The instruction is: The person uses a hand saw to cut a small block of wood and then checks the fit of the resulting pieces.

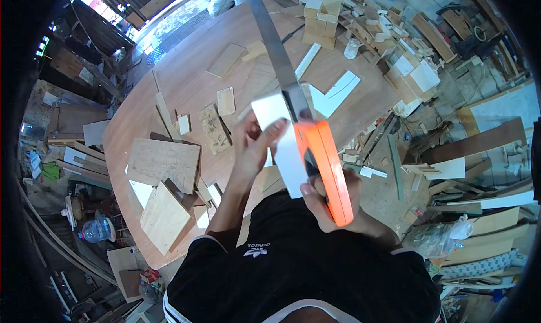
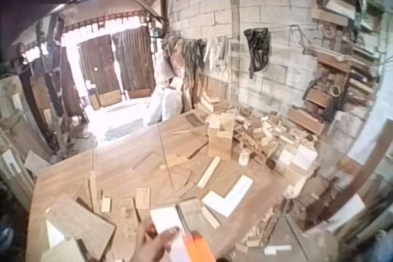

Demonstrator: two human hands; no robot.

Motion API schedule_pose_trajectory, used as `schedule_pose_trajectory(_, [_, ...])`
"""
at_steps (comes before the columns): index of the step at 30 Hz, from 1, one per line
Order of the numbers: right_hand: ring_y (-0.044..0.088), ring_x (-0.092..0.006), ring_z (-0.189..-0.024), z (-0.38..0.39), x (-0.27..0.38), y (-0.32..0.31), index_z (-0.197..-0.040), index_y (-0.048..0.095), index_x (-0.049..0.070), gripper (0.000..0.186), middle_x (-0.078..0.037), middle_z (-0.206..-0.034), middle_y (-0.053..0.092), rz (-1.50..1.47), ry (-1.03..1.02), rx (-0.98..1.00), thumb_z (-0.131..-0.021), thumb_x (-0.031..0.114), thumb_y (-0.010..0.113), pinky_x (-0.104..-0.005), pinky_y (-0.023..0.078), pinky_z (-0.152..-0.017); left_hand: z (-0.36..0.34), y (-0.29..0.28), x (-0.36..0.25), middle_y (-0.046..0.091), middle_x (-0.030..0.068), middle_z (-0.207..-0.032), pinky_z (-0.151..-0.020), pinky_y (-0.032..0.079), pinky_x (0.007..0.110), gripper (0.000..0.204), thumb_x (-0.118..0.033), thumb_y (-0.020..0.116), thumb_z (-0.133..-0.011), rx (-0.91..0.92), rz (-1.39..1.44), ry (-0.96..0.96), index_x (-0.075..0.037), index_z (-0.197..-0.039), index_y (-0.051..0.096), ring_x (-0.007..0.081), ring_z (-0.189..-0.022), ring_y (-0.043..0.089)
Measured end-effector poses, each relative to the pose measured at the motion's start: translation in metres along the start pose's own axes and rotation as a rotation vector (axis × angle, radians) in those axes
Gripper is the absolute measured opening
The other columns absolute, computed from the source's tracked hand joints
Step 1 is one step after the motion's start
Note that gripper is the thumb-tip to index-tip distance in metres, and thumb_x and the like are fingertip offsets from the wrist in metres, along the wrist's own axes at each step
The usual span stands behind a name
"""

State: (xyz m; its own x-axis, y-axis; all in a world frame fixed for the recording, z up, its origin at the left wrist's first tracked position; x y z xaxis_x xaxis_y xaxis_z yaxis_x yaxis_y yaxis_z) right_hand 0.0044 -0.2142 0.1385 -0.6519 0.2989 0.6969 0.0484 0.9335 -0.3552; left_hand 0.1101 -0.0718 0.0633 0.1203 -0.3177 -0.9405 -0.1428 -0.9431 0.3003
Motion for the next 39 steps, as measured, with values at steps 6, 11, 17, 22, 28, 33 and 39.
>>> schedule_pose_trajectory(6, [0.04, -0.0168, -0.036, 0.014, -0.003, 0.014, -0.059, 0.043, 0.007, 0.027, -0.003, -0.047, 0.038, -0.306, 0.106, 0.005, -0.068, -0.01, 0.062, -0.0255, 0.028, -0.039, -0.024, -0.021, -0.005, 0.065, 0.0085, -0.092, -0.067, 0.049, 0.025, 0.023, -0.009, 0.063, -0.084, -0.043, 0.149, -0.006, 0.003, -0.103, 0.06, 0.0117, -0.075, 0.061])
schedule_pose_trajectory(11, [0.051, -0.0161, -0.039, -0.001, 0.004, 0.003, -0.06, 0.048, 0.003, 0.022, -0.004, -0.049, 0.048, -0.118, 0.063, -0.058, -0.071, -0.004, 0.065, -0.0263, 0.035, -0.038, -0.01, -0.002, -0.01, 0.066, 0.0074, -0.09, -0.07, 0.048, 0.024, 0.023, -0.008, 0.063, -0.083, 0.029, -0.022, 0.058, 0.004, -0.102, 0.06, 0.012, -0.079, 0.062])
schedule_pose_trajectory(17, [0.039, -0.0167, -0.034, 0.006, 0.0, 0.011, -0.056, 0.042, 0.007, 0.028, -0.002, -0.045, 0.037, -0.269, 0.07, -0.076, -0.067, -0.009, 0.063, -0.0273, 0.029, -0.036, -0.007, 0.001, -0.014, 0.065, 0.0071, -0.092, -0.066, 0.048, 0.022, 0.018, -0.007, 0.063, -0.084, -0.004, 0.006, 0.113, 0.001, -0.099, 0.061, 0.0113, -0.076, 0.061])
schedule_pose_trajectory(22, [0.052, -0.0151, -0.039, 0.016, -0.002, 0.021, -0.066, 0.055, 0.001, 0.012, -0.004, -0.049, 0.049, -0.253, 0.06, 0.105, -0.07, -0.002, 0.066, -0.0259, 0.037, -0.039, -0.025, -0.016, -0.014, 0.064, 0.0068, -0.094, -0.075, 0.045, 0.024, 0.023, -0.007, 0.063, -0.084, -0.026, 0.24, 0.083, 0.003, -0.104, 0.059, 0.0105, -0.084, 0.059])
schedule_pose_trajectory(28, [0.051, -0.0147, -0.038, 0.024, -0.002, 0.01, -0.064, 0.053, 0.003, 0.015, -0.003, -0.048, 0.048, -0.25, 0.05, -0.011, -0.068, -0.005, 0.065, -0.0253, 0.037, -0.038, -0.024, -0.019, -0.014, 0.064, 0.007, -0.091, -0.072, 0.046, 0.023, 0.025, -0.011, 0.064, -0.085, -0.06, 0.08, 0.059, 0.003, -0.104, 0.058, 0.0101, -0.08, 0.059])
schedule_pose_trajectory(33, [0.051, -0.0152, -0.038, 0.022, 0.0, 0.003, -0.062, 0.052, 0.002, 0.016, -0.004, -0.049, 0.049, -0.166, -0.005, 0.0, -0.066, -0.007, 0.064, -0.0239, 0.038, -0.039, -0.019, -0.023, -0.015, 0.064, 0.0067, -0.091, -0.069, 0.047, 0.024, 0.023, -0.012, 0.064, -0.085, -0.046, 0.049, 0.056, 0.003, -0.102, 0.058, 0.0097, -0.078, 0.059])
schedule_pose_trajectory(39, [0.051, -0.0153, -0.04, 0.022, 0.002, -0.003, -0.056, 0.048, 0.005, 0.022, -0.005, -0.052, 0.051, -0.245, -0.099, -0.134, -0.062, -0.01, 0.063, -0.0234, 0.039, -0.041, -0.008, -0.016, -0.023, 0.063, 0.0073, -0.093, -0.07, 0.048, 0.023, 0.031, -0.01, 0.065, -0.084, -0.009, -0.008, 0.129, 0.002, -0.109, 0.054, 0.0102, -0.08, 0.06])
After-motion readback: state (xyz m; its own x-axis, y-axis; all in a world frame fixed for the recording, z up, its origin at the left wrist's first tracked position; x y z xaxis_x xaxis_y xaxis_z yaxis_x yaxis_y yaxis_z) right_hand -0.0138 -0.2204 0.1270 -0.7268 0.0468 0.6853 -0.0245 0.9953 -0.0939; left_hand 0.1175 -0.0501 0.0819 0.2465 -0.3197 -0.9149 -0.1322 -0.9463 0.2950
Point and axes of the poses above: each hand's wrist, its own z-axis away from the middle knuckle, its own y-axis out of the palm, x = y × z, the point moved 6 cm from there along -z, towards the middle knuckle
